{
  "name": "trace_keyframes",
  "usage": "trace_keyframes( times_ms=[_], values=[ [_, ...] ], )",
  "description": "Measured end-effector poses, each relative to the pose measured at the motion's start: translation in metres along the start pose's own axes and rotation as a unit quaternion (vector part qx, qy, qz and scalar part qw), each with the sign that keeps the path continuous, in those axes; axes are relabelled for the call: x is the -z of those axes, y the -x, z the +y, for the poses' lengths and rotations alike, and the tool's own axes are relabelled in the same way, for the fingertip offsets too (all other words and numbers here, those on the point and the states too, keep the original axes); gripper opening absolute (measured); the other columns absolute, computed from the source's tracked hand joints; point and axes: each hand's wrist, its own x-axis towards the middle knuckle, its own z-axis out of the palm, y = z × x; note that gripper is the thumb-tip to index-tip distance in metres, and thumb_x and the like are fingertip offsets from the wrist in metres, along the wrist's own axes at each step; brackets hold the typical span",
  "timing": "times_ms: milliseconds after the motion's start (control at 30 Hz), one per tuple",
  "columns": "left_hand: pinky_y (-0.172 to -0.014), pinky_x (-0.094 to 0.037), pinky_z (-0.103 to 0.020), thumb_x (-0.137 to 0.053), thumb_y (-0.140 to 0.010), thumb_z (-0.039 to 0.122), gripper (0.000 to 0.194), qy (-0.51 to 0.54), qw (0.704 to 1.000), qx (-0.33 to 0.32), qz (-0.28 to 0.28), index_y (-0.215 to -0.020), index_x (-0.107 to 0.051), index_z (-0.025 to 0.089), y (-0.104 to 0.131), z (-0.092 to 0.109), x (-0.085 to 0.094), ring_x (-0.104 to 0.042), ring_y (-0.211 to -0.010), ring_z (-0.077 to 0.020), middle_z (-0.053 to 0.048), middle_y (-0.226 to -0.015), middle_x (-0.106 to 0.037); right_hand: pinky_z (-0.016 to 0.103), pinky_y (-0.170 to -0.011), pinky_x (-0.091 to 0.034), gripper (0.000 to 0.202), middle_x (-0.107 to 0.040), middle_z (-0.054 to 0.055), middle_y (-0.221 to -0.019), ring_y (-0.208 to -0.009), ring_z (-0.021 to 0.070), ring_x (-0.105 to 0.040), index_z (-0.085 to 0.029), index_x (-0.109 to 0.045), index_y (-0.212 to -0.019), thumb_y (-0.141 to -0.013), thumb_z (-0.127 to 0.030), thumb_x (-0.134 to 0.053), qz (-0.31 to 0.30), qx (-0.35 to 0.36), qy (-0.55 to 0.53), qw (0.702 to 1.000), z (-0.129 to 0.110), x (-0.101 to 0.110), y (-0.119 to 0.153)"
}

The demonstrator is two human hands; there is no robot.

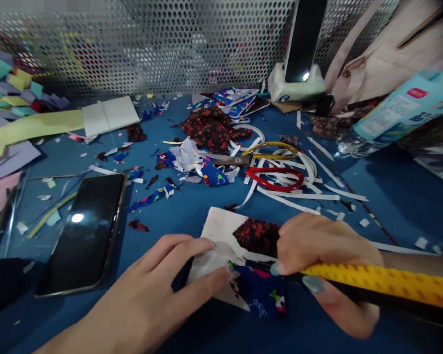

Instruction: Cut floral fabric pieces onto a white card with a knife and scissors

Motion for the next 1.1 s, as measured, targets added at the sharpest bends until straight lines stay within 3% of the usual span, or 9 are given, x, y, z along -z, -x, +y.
trace_keyframes(
  times_ms=[100,233,567,833,1100],
  values=[
    [-0.091,-0.054,-0.036,-0.048,-0.099,0.012,0.033,0.022,1.0,0.01,0.01,-0.128,-0.061,0.023,0.0015,0.0004,-0.0013,-0.05,-0.118,-0.0252,-0.012,-0.13,-0.054,0.024,-0.052,-0.05,0.01,-0.064,-0.002,-0.058,-0.045,0.0127,-0.059,-0.021,-0.058,-0.086,-0.08,-0.022,-0.049,0.039,0.034,-0.062,0.997,0.0016,-0.0027,-0.0025],
    [-0.095,-0.052,-0.036,-0.051,-0.098,0.012,0.025,0.045,0.998,0.012,0.035,-0.12,-0.062,0.017,0.0018,0.0005,-0.0027,-0.051,-0.117,-0.0239,-0.012,-0.127,-0.058,0.023,-0.053,-0.05,0.012,-0.067,-0.001,-0.061,-0.051,0.0124,-0.064,-0.019,-0.06,-0.088,-0.081,-0.024,-0.051,-0.025,0.058,-0.084,0.994,0.0062,-0.0037,-0.0026],
    [-0.094,-0.053,-0.038,-0.052,-0.098,0.014,0.024,0.044,0.999,0.014,0.024,-0.119,-0.062,0.018,0.0019,0.0009,-0.0027,-0.05,-0.118,-0.0253,-0.012,-0.129,-0.057,0.023,-0.051,-0.051,0.015,-0.065,-0.003,-0.058,-0.046,0.0122,-0.062,-0.021,-0.057,-0.087,-0.075,-0.018,-0.049,-0.032,0.043,-0.023,0.998,0.0014,0.0014,-0.0069],
    [-0.093,-0.054,-0.035,-0.055,-0.096,0.015,0.023,0.038,0.999,0.018,0.031,-0.117,-0.064,0.019,0.0018,0.0012,-0.0028,-0.053,-0.115,-0.0236,-0.011,-0.127,-0.059,0.026,-0.051,-0.052,0.014,-0.067,-0.001,-0.062,-0.049,0.0139,-0.063,-0.021,-0.058,-0.091,-0.079,-0.02,-0.051,0.002,0.035,-0.057,0.998,0.003,-0.0024,-0.0023],
    [-0.093,-0.053,-0.035,-0.054,-0.097,0.016,0.022,0.043,0.998,0.013,0.034,-0.117,-0.064,0.018,0.0026,0.0003,-0.0043,-0.051,-0.117,-0.0247,-0.011,-0.128,-0.059,0.025,-0.051,-0.05,0.02,-0.063,-0.003,-0.058,-0.045,0.0134,-0.061,-0.023,-0.055,-0.089,-0.071,-0.017,-0.049,-0.027,0.029,-0.058,0.998,0.0027,-0.0002,-0.0035]
  ],
)
